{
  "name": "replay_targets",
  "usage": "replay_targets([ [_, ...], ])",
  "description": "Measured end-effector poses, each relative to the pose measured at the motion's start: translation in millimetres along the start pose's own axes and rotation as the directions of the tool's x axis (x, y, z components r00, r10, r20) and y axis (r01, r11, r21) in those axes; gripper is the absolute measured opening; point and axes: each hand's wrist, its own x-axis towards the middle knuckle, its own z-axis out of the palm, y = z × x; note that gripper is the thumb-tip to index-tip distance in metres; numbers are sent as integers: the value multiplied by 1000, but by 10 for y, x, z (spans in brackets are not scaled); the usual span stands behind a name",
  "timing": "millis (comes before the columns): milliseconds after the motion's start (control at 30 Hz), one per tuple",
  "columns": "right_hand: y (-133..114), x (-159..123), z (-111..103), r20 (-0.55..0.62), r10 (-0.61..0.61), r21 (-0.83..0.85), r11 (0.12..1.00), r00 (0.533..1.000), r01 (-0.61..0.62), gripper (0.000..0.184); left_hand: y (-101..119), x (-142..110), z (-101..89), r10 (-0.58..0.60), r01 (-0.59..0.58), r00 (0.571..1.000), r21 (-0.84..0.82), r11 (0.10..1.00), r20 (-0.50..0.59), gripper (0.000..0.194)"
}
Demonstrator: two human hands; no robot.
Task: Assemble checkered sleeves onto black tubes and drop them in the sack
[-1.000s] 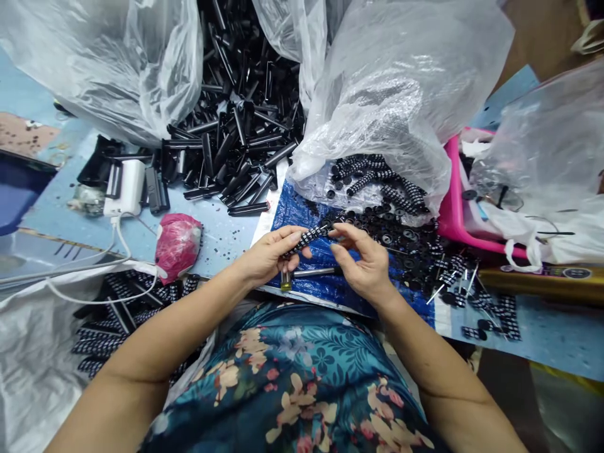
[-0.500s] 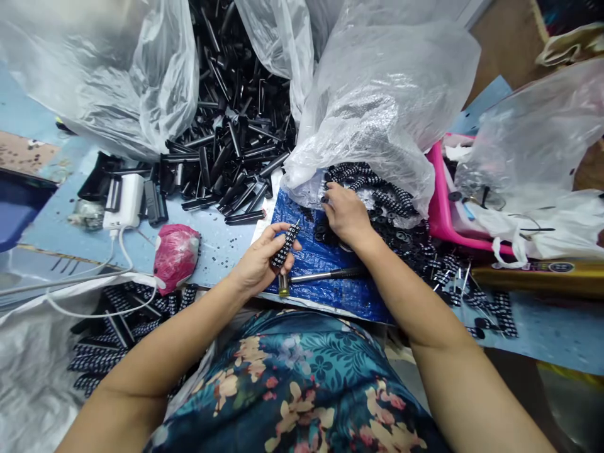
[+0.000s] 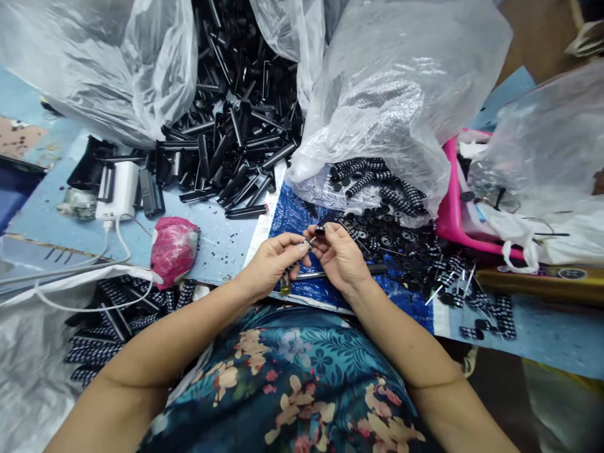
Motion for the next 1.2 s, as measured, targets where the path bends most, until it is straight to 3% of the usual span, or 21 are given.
replay_targets([
  [100, 13, -61, 8, 42, 28, 47, 998, 999, -30, 28, -22, -4, 53, -8, 7, 1000, 46, 999, 22, 37],
  [333, -2, -123, 17, 101, -8, 70, 998, 995, 1, 30, -60, -60, 58, 11, -10, 999, 42, 999, -39, 39],
  [433, -2, -141, 4, 121, -91, -24, 995, 989, 94, 28, -87, -77, 65, 5, -4, 999, 15, 1000, -40, 41],
  [533, -19, -173, -41, 154, -232, -243, 933, 960, 265, 29, -98, -61, 83, -13, 12, 999, -42, 999, -42, 42],
  [600, -26, -201, -81, 223, -351, -428, 803, 910, 415, 47, -107, -38, 104, -20, 14, 999, -115, 993, -48, 41],
  [633, -24, -212, -100, 292, -407, -513, 697, 866, 501, 64, -116, -27, 118, -17, 9, 998, -151, 989, -53, 41],
  [733, 7, -226, -143, 533, -496, -631, 306, 685, 713, 103, -167, -3, 157, 0, -10, 999, -197, 980, -50, 44],
  [800, 26, -219, -163, 597, -526, -639, 147, 607, 755, 103, -188, 0, 139, 25, -28, 999, -142, 989, -25, 43],
  [867, 15, -212, -195, 613, -538, -650, 73, 578, 757, 103, -153, 1, 34, 111, -110, 994, 63, 992, -7, 38],
  [900, -3, -212, -221, 620, -536, -653, 51, 572, 756, 105, -105, 5, -61, 191, -183, 982, 243, 953, -11, 35],
  [933, -27, -214, -251, 628, -532, -653, 39, 569, 757, 107, -39, 15, -182, 289, -248, 957, 457, 854, -20, 32],
  [967, -53, -218, -282, 631, -527, -653, 35, 569, 756, 107, 41, 35, -325, 387, -269, 921, 671, 691, -29, 28],
  [1033, -95, -232, -330, 613, -524, -665, 61, 591, 744, 105, 210, 111, -636, 528, -141, 848, 950, 278, -29, 20],
  [1100, -102, -249, -330, 590, -505, -677, 116, 631, 726, 99, 340, 226, -913, 521, 30, 854, 999, -35, -7, 15],
  [1133, -93, -259, -312, 586, -486, -677, 146, 649, 721, 97, 380, 288, -1019, 485, 70, 874, 988, -138, 6, 13],
  [1200, -60, -276, -269, 607, -436, -656, 196, 664, 729, 96, 410, 388, -1156, 427, 77, 903, 967, -241, 35, 11],
])
